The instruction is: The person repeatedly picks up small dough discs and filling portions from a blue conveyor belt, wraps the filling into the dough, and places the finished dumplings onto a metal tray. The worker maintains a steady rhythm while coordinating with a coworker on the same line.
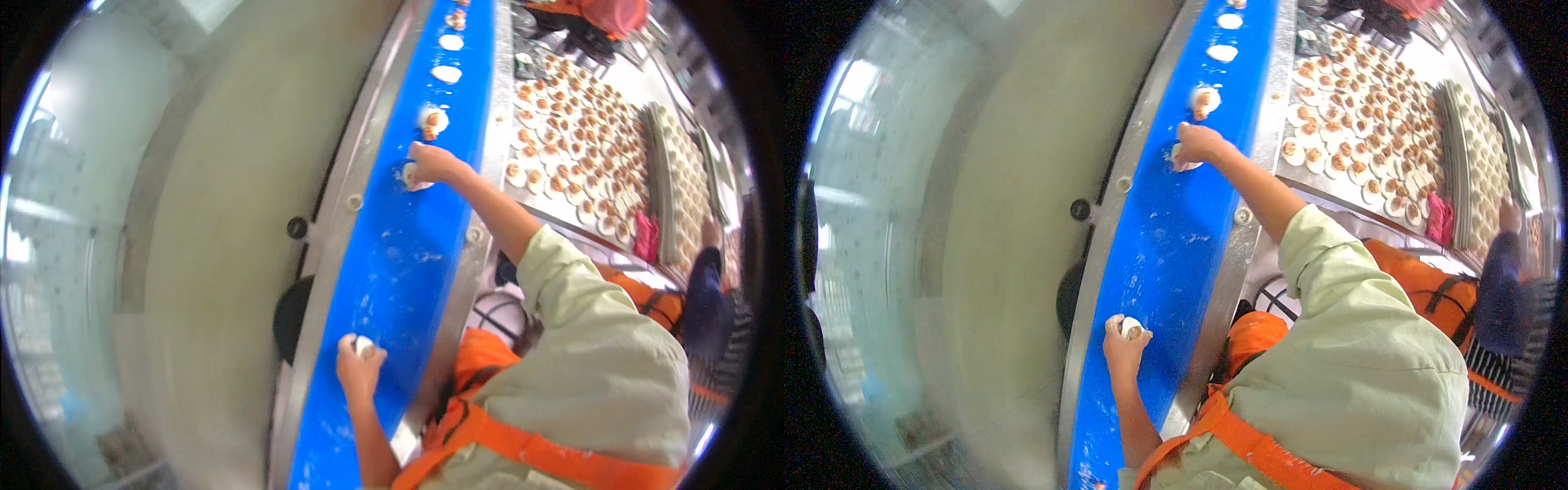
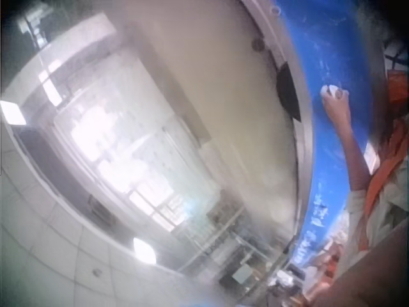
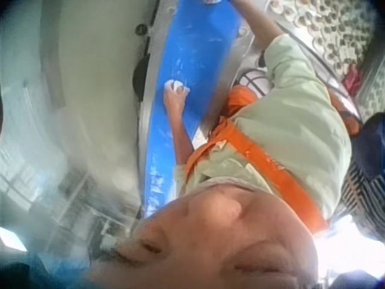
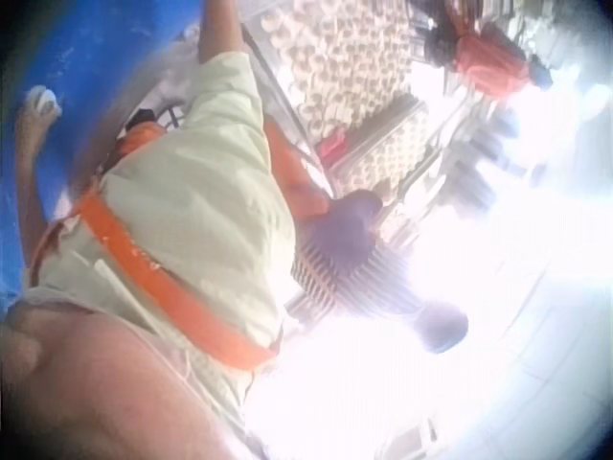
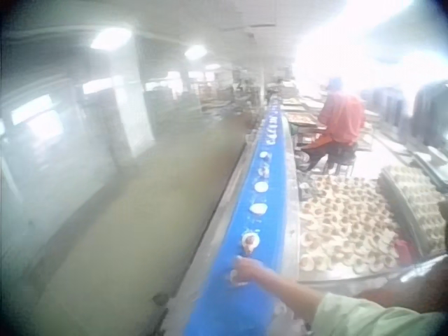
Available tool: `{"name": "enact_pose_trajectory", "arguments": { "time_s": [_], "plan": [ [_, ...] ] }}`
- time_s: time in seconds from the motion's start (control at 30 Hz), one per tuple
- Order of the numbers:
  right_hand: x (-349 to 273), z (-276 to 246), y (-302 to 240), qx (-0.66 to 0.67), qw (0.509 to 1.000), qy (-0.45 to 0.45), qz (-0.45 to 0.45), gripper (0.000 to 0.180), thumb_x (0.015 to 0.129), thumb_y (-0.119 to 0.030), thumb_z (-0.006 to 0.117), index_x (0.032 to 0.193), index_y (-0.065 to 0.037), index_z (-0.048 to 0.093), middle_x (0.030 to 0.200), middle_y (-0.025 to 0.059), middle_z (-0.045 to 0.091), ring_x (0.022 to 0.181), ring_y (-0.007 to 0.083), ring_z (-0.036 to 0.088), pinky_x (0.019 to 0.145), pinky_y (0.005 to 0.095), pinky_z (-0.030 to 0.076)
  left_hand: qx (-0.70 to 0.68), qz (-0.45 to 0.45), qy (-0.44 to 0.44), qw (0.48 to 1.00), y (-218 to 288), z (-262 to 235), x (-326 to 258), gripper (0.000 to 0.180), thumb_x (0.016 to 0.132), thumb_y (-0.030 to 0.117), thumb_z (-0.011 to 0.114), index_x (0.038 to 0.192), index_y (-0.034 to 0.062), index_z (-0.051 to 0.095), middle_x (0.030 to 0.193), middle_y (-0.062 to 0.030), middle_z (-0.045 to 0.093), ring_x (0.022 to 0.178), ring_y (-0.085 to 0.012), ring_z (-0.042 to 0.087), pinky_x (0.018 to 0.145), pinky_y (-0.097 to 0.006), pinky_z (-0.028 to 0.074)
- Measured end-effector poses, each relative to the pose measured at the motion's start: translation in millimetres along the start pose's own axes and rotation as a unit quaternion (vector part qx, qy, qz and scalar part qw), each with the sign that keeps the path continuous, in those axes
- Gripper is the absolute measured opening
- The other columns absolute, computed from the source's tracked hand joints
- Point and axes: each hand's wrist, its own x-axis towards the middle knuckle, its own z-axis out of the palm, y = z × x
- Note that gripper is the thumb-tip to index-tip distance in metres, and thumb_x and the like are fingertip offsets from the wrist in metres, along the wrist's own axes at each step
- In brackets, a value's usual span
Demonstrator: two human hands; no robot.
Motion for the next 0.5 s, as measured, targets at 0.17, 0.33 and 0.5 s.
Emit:
{"name": "enact_pose_trajectory", "arguments": {
  "time_s": [0.17,0.33,0.5],
  "plan": [
    [-18.0,14.3,-8.1,0.007,0.984,0.002,-0.177,0.032,0.054,-0.021,0.07,0.078,-0.005,0.055,0.073,0.0103,0.051,0.066,0.0247,0.049,0.062,0.037,0.041,-0.238,-0.132,-0.083,0.959,-20.9,-38.5,-40.4,0.042,0.056,0.012,0.072,0.091,-0.0005,0.051,0.08,-0.0102,0.057,0.072,-0.0162,0.054,0.065,-0.028,0.044],
    [-54.5,20.2,-20.4,0.149,0.966,0.01,-0.213,0.052,0.066,-0.019,0.065,0.109,0.001,0.045,0.096,0.0126,0.056,0.08,0.0183,0.056,0.071,0.0281,0.046,-0.562,-0.063,0.013,0.824,-70.5,-56.7,-107.1,0.036,0.062,0.008,0.069,0.092,0.0006,0.05,0.079,-0.0067,0.056,0.07,-0.0132,0.054,0.061,-0.025,0.045],
    [-172.2,50.1,-120.5,0.28,0.893,-0.269,-0.227,0.028,0.071,-0.023,0.056,0.09,-0.002,0.05,0.079,0.0024,0.053,0.069,0.0091,0.05,0.058,0.0216,0.041,-0.608,-0.122,0.149,0.77,-120.7,-66.6,-221.2,0.038,0.063,0.019,0.07,0.09,0.0019,0.051,0.074,-0.0038,0.055,0.063,-0.0109,0.052,0.05,-0.023,0.044]
  ]
}}
